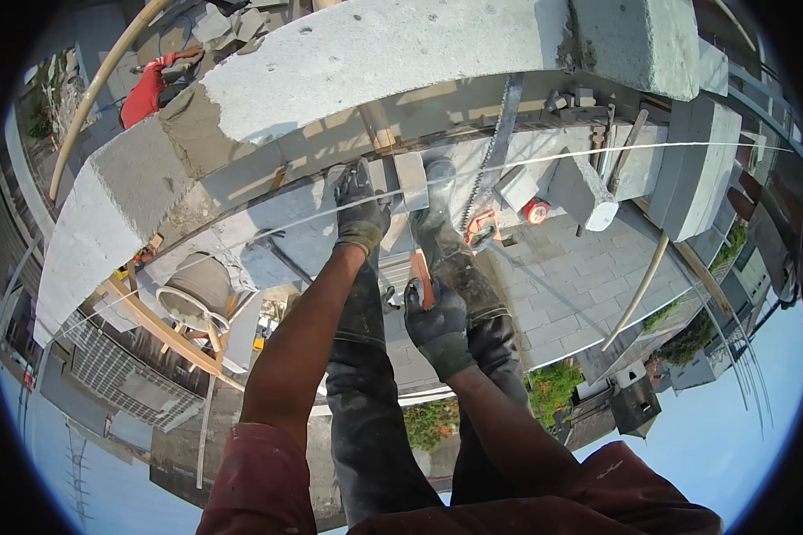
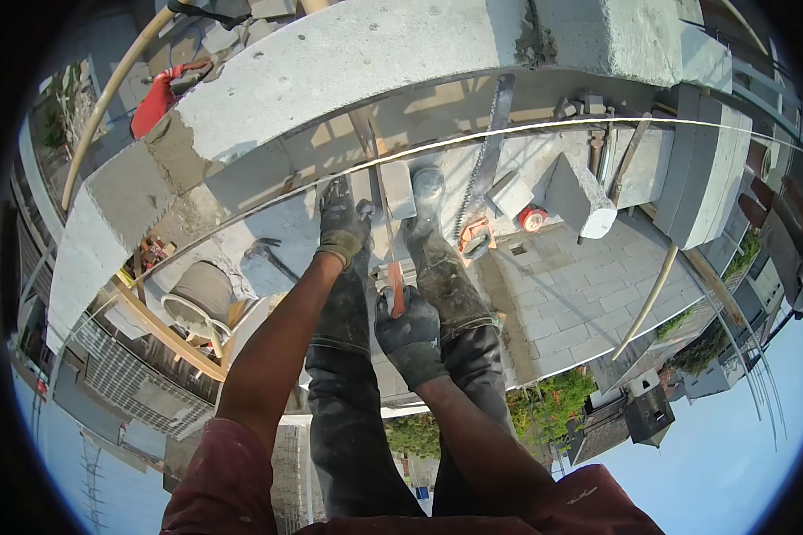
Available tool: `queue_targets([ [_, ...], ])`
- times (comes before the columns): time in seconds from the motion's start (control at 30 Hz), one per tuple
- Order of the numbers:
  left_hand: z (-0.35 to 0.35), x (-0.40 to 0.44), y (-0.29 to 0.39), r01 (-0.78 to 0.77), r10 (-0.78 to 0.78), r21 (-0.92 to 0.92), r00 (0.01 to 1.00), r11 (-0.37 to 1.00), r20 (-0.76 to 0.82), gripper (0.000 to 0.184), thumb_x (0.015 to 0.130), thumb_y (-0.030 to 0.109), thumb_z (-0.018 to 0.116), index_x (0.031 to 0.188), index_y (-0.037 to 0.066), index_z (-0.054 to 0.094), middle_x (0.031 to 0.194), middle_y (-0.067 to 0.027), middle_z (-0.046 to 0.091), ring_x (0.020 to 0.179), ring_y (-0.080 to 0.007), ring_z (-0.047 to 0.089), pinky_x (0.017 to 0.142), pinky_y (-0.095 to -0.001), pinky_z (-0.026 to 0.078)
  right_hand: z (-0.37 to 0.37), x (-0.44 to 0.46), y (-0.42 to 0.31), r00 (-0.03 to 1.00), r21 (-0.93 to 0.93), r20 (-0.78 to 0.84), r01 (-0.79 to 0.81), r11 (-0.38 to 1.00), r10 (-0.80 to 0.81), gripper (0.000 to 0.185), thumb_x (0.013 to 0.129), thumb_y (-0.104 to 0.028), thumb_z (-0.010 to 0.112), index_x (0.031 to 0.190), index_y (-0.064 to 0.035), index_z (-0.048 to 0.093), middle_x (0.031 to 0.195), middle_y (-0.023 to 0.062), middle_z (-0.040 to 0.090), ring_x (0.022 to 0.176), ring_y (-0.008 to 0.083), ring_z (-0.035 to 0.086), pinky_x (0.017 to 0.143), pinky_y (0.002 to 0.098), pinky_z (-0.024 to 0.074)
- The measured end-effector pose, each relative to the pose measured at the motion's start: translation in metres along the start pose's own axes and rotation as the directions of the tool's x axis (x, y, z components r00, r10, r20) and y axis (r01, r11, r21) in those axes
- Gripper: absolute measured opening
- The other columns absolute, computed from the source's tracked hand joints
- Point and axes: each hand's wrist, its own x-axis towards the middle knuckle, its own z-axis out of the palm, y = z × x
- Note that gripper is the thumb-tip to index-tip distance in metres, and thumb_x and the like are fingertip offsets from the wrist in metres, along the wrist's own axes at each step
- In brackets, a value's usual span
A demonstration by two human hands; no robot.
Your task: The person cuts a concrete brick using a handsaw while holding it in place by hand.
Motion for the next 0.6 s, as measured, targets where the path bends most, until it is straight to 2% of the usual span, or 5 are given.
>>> queue_targets([
  [0.13,-0.045,-0.087,0.060,0.685,-0.654,-0.672,0.650,0.283,0.387,0.072,0.092,0.045,0.068,0.144,0.000,0.047,0.134,-0.0186,0.061,0.120,-0.0357,0.059,0.105,-0.0466,0.045,-0.005,0.001,0.000,0.992,0.017,0.068,-0.112,0.994,0.110,0.030,0.095,-0.028,0.065,0.085,-0.0002,0.065,0.069,0.0236,0.062,0.067,0.0449,0.063,0.060,0.0492,0.0474],
  [0.17,-0.063,-0.108,0.078,0.746,-0.594,-0.644,0.443,-0.171,0.671,0.065,0.096,0.048,0.062,0.141,0.003,0.050,0.131,-0.0166,0.062,0.117,-0.0331,0.061,0.105,-0.0446,0.046,0.001,-0.001,0.008,0.989,0.015,0.066,-0.131,0.991,0.129,0.030,0.096,-0.028,0.065,0.086,0.0000,0.065,0.070,0.0236,0.063,0.068,0.0443,0.063,0.060,0.0483,0.0477],
  [0.23,-0.043,-0.157,0.084,0.333,0.116,-0.177,0.698,-0.926,0.707,0.058,0.101,0.050,0.052,0.138,0.006,0.052,0.129,-0.0146,0.063,0.118,-0.0297,0.060,0.105,-0.0432,0.046,0.003,-0.003,-0.002,0.992,-0.013,0.024,-0.122,0.992,0.122,0.034,0.094,-0.032,0.065,0.082,-0.0002,0.065,0.071,0.0248,0.064,0.070,0.0464,0.064,0.060,0.0500,0.0487],
  [0.27,-0.032,-0.182,0.087,0.367,0.447,0.257,0.682,-0.894,0.579,0.055,0.104,0.051,0.047,0.137,0.007,0.053,0.129,-0.0136,0.063,0.119,-0.0280,0.059,0.106,-0.0425,0.047,0.003,-0.004,-0.005,0.993,-0.042,-0.023,-0.120,0.992,0.119,0.038,0.093,-0.035,0.066,0.078,-0.0004,0.065,0.072,0.0259,0.064,0.071,0.0485,0.064,0.060,0.0518,0.0497],
  [0.6,-0.094,-0.242,0.147,0.262,0.418,0.363,0.778,-0.894,0.469,0.054,0.104,0.049,0.049,0.138,0.007,0.051,0.132,-0.0142,0.060,0.121,-0.0294,0.058,0.107,-0.0432,0.046,-0.050,-0.055,-0.036,0.967,0.206,0.109,-0.250,0.946,0.232,0.026,0.092,-0.030,0.067,0.085,-0.0046,0.069,0.075,0.0216,0.067,0.072,0.0442,0.067,0.063,0.0487,0.0515],
])
